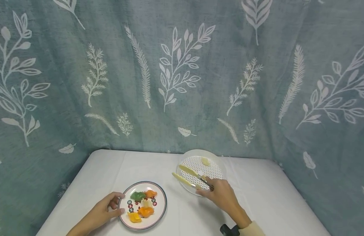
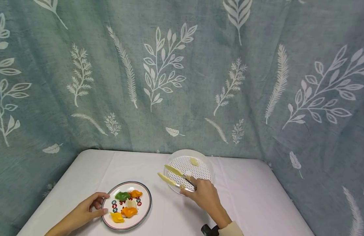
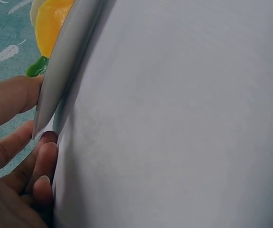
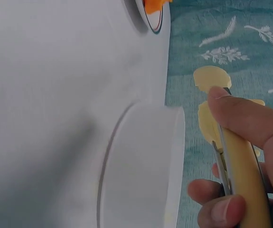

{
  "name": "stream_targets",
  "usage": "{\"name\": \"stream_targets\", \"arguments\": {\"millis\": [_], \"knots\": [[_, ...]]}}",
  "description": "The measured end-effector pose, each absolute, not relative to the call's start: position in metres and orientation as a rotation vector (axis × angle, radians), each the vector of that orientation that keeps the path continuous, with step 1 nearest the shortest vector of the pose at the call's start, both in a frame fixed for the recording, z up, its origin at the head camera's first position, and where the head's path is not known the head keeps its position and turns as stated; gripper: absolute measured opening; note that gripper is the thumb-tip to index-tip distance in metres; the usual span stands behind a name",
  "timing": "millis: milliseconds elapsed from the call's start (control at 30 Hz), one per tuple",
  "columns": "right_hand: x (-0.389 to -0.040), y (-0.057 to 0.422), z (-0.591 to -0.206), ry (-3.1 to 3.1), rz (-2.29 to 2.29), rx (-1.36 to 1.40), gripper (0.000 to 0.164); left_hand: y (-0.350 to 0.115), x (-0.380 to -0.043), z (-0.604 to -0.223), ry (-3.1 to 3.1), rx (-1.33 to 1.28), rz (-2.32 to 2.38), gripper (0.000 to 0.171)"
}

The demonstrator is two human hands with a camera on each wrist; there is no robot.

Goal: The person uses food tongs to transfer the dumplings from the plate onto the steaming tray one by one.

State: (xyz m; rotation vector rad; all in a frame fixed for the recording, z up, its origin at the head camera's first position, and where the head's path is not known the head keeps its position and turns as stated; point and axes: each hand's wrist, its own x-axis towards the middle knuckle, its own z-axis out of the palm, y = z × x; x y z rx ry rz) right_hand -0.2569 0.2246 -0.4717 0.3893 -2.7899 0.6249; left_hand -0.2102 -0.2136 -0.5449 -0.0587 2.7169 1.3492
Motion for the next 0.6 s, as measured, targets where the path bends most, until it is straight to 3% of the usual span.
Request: {"name": "stream_targets", "arguments": {"millis": [467,600], "knots": [[-0.237,0.2,-0.483,-2.759,0.732,0.572,0.066,-0.215,-0.209,-0.547,2.693,-0.088,1.355,0.057],[-0.234,0.194,-0.486,-2.739,0.752,0.634,0.06,-0.215,-0.209,-0.546,2.701,-0.077,1.359,0.057]]}}
